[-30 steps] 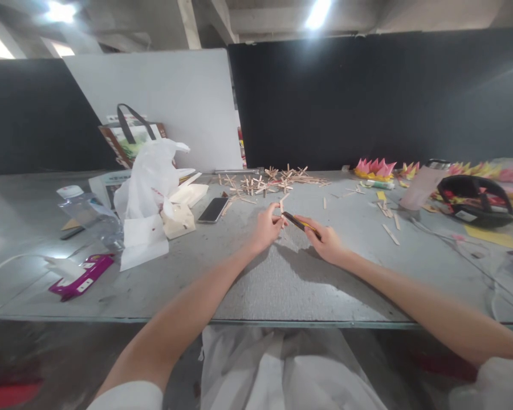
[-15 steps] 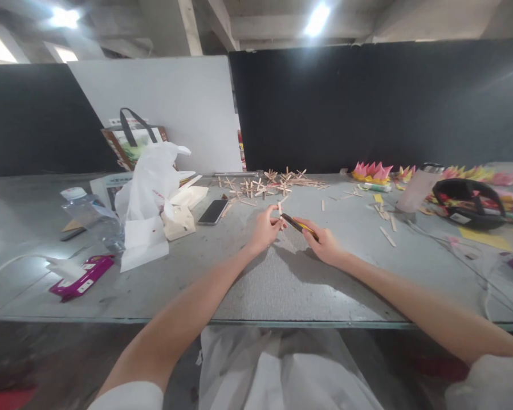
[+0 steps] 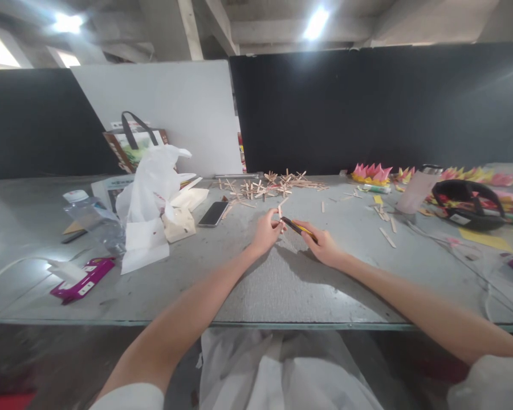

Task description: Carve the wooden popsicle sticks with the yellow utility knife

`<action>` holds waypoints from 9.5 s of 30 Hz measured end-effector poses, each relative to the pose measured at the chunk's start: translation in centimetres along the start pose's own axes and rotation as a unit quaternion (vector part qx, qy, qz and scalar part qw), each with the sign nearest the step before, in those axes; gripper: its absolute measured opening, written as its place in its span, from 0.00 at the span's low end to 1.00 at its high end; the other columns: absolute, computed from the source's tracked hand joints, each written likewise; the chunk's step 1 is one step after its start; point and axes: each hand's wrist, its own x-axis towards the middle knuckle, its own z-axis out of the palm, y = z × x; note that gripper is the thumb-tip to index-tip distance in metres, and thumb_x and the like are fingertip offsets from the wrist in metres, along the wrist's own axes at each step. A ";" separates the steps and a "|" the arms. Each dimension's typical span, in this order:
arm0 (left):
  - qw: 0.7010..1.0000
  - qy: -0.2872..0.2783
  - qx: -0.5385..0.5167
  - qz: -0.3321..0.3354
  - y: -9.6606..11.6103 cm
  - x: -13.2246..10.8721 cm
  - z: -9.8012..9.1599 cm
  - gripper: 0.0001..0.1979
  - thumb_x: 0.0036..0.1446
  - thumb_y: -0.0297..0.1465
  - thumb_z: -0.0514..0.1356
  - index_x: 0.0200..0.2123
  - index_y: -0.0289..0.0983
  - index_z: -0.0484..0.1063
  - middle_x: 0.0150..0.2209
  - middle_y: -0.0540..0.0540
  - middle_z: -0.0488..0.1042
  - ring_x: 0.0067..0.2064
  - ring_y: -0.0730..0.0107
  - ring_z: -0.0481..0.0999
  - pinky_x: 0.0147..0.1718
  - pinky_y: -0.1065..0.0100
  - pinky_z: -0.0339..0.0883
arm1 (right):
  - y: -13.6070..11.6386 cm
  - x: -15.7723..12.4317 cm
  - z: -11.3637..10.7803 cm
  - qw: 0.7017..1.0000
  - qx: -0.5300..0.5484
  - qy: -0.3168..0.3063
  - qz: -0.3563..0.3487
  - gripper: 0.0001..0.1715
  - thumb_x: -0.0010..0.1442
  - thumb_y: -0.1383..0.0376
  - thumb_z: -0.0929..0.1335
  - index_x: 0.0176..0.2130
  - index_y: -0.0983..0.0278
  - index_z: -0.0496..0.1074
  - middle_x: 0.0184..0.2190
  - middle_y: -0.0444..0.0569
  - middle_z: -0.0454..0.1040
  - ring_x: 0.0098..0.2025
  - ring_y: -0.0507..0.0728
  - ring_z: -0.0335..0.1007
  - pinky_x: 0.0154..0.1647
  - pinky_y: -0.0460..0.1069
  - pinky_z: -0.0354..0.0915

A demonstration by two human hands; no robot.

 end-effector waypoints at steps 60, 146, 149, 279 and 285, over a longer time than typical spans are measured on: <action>1.000 0.014 -0.013 -0.009 0.1 0.2 0.2 0.18 0.60 0.29 0.64 0.53 0.38 0.69 0.27 0.51 0.80 0.26 0.69 0.77 0.30 0.69 0.69 | -1.0 -0.1 0.0 1.000 0.008 -0.011 0.001 0.32 0.76 0.55 0.59 0.71 0.65 0.68 0.31 0.46 0.77 0.24 0.53 0.62 0.29 0.47 0.62; 0.981 -0.028 0.191 0.032 1.7 -0.6 -0.6 0.21 0.66 0.28 0.58 0.62 0.37 0.68 0.36 0.47 0.85 0.34 0.66 0.81 0.43 0.66 0.71 | -0.6 -0.3 -0.4 1.000 -0.007 -0.010 -0.015 0.31 0.77 0.56 0.59 0.71 0.62 0.67 0.39 0.51 0.83 0.30 0.55 0.73 0.35 0.48 0.70; 0.982 -0.028 0.184 0.029 1.6 -0.5 -0.6 0.22 0.66 0.27 0.58 0.62 0.38 0.68 0.35 0.47 0.85 0.33 0.67 0.81 0.42 0.67 0.71 | -0.5 -0.3 -0.4 1.000 -0.005 -0.012 -0.017 0.31 0.77 0.56 0.58 0.71 0.62 0.67 0.41 0.51 0.83 0.30 0.55 0.73 0.36 0.48 0.70; 0.964 -0.013 0.222 0.148 4.3 -1.2 -0.8 0.19 0.71 0.27 0.57 0.63 0.41 0.69 0.43 0.43 0.85 0.50 0.58 0.85 0.53 0.62 0.73 | 0.2 -1.5 -0.9 0.993 -0.036 0.056 -0.093 0.30 0.75 0.58 0.61 0.70 0.63 0.68 0.50 0.59 0.84 0.24 0.50 0.71 0.29 0.45 0.69; 0.971 -0.037 0.211 0.109 3.8 -0.8 -1.1 0.18 0.69 0.25 0.58 0.60 0.40 0.71 0.41 0.43 0.85 0.47 0.57 0.85 0.51 0.61 0.73 | 0.0 -1.2 -1.1 0.996 -0.029 0.037 -0.082 0.28 0.76 0.60 0.60 0.69 0.63 0.70 0.50 0.56 0.84 0.26 0.50 0.71 0.32 0.45 0.69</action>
